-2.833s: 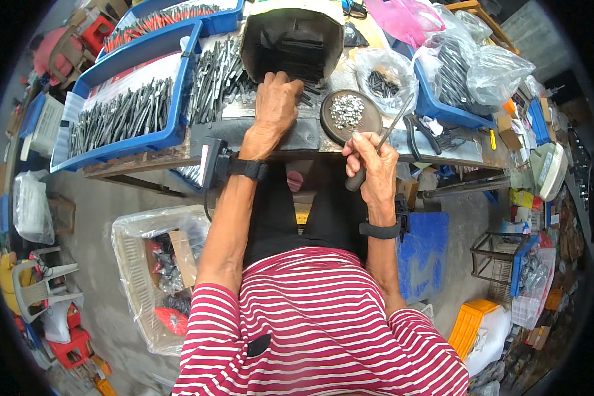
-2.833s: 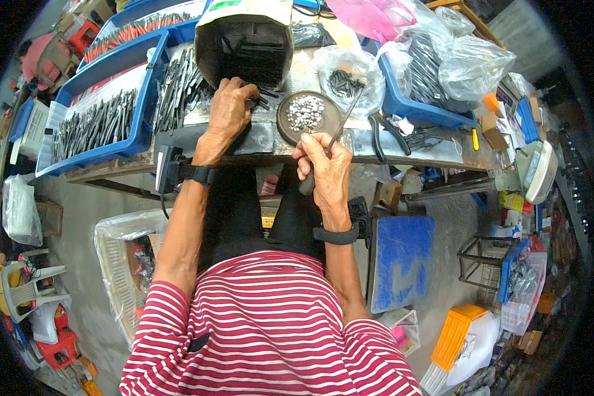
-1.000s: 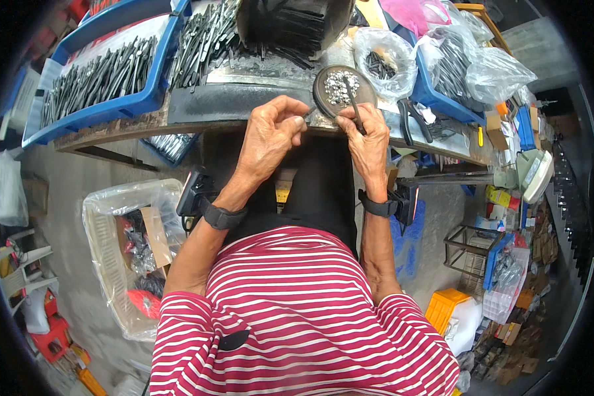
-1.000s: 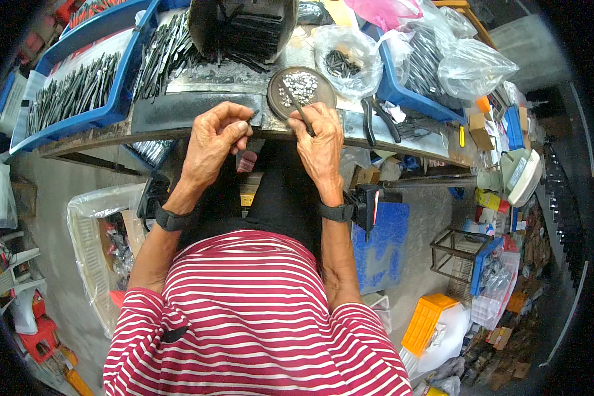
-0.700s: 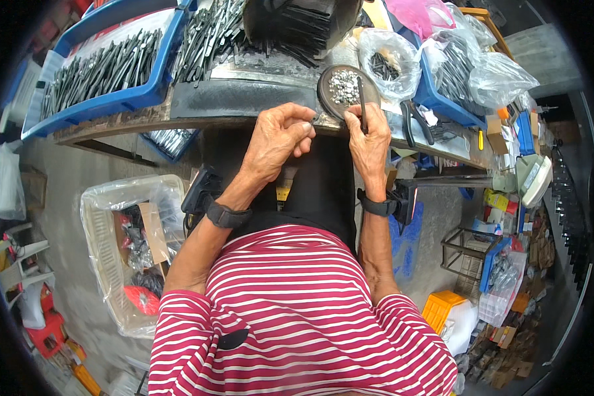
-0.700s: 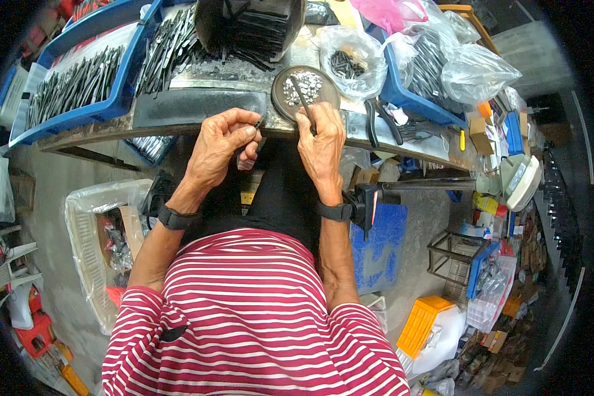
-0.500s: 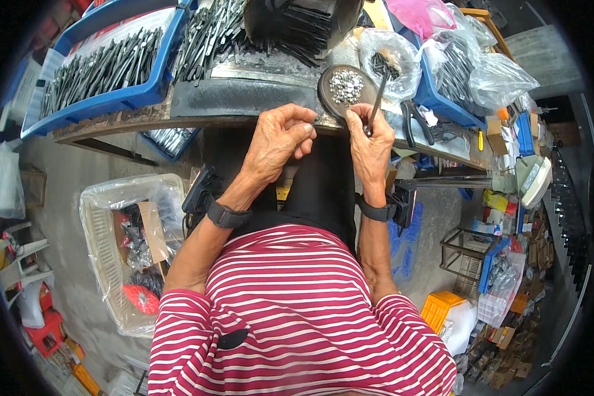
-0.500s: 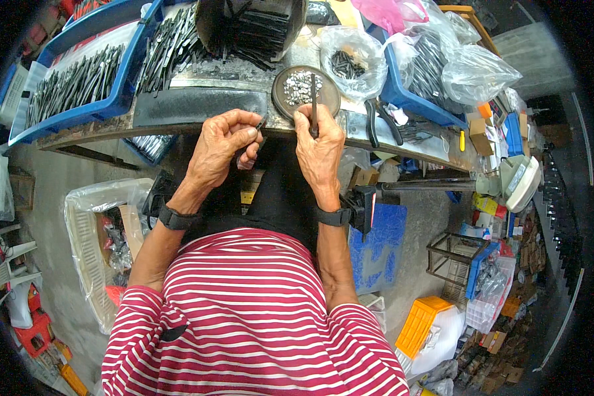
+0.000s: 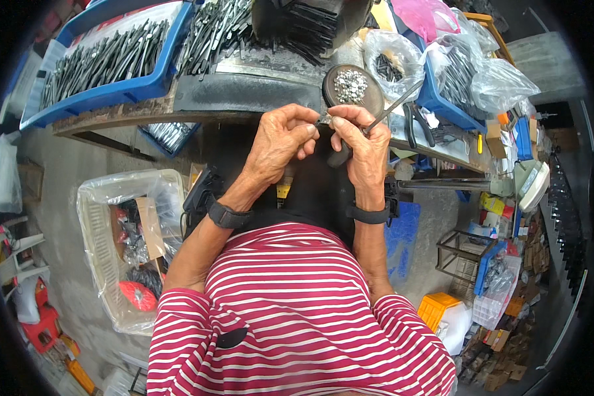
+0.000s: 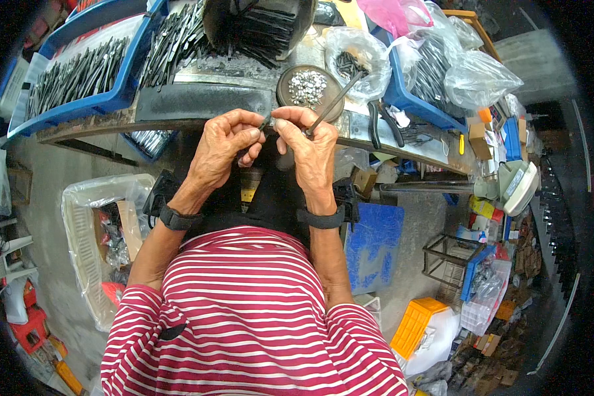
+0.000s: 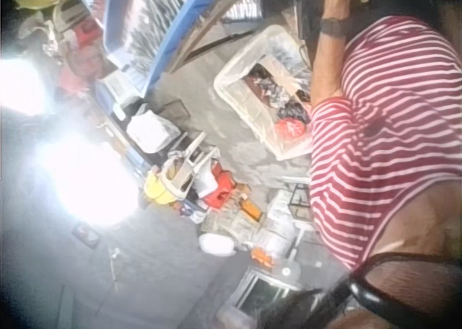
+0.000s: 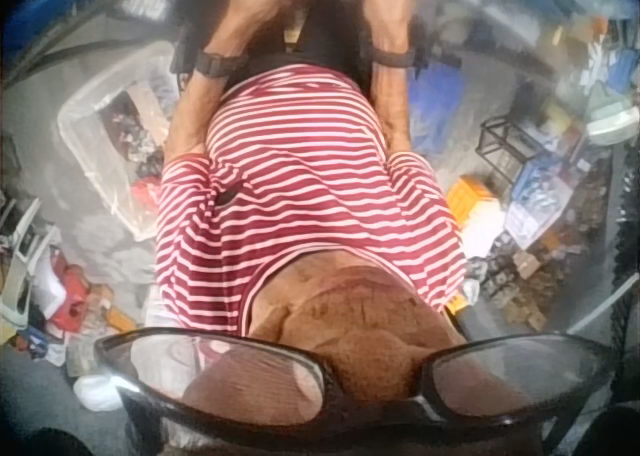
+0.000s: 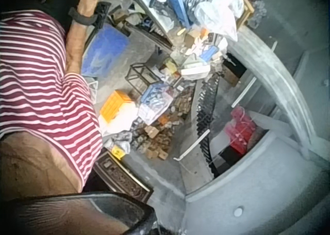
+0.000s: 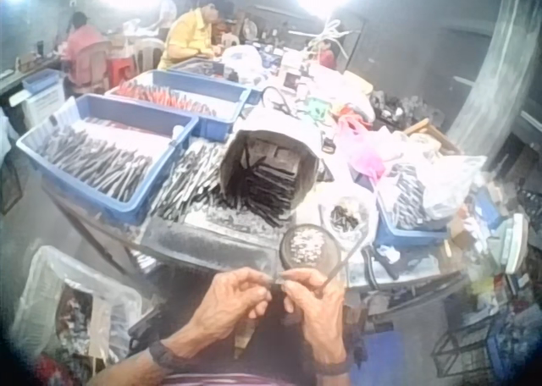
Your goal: The person repeatedly takes black strips from a container and attaches small metal pieces onto each strip by hand and with a pointed tool.
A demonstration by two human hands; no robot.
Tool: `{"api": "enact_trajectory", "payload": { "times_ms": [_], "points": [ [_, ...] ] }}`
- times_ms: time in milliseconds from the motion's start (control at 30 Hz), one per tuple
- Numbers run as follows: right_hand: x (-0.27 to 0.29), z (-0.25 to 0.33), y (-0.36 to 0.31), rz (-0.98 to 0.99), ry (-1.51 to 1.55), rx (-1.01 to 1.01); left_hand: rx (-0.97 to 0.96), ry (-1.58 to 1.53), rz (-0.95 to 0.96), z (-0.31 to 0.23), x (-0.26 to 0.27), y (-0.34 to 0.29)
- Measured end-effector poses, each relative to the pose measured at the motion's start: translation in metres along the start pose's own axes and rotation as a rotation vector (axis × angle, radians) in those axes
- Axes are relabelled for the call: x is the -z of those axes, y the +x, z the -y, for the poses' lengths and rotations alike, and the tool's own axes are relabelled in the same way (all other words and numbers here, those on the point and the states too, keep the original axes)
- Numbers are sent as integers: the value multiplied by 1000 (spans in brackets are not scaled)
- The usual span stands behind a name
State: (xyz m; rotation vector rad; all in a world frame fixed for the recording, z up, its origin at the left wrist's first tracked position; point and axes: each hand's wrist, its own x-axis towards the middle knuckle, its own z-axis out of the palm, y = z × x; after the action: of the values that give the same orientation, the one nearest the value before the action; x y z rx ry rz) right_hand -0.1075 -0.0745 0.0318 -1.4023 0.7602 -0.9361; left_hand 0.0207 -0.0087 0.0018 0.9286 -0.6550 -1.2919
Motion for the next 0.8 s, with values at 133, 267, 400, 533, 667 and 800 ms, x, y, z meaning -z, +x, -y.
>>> {"api": "enact_trajectory", "payload": {
  "times_ms": [133,267,400,533,667,800],
  "points": [
    [-3,0,-1,14,12,9,2,6,4,0,0,0],
    [-7,0,-2,14,-25,27,-5,-4,-1,1,1,-1],
    [-9,-3,-1,5,-48,51,-11,-9,-5,2,1,-1],
    [-9,-5,0,-2,-51,70,-20,1,-5,2,1,-1],
    [-8,-7,1,3,-70,71,-33,0,-7,3,2,-1],
    [-9,-7,1,0,-63,55,-36,19,-21,0,1,-2]
  ]
}}
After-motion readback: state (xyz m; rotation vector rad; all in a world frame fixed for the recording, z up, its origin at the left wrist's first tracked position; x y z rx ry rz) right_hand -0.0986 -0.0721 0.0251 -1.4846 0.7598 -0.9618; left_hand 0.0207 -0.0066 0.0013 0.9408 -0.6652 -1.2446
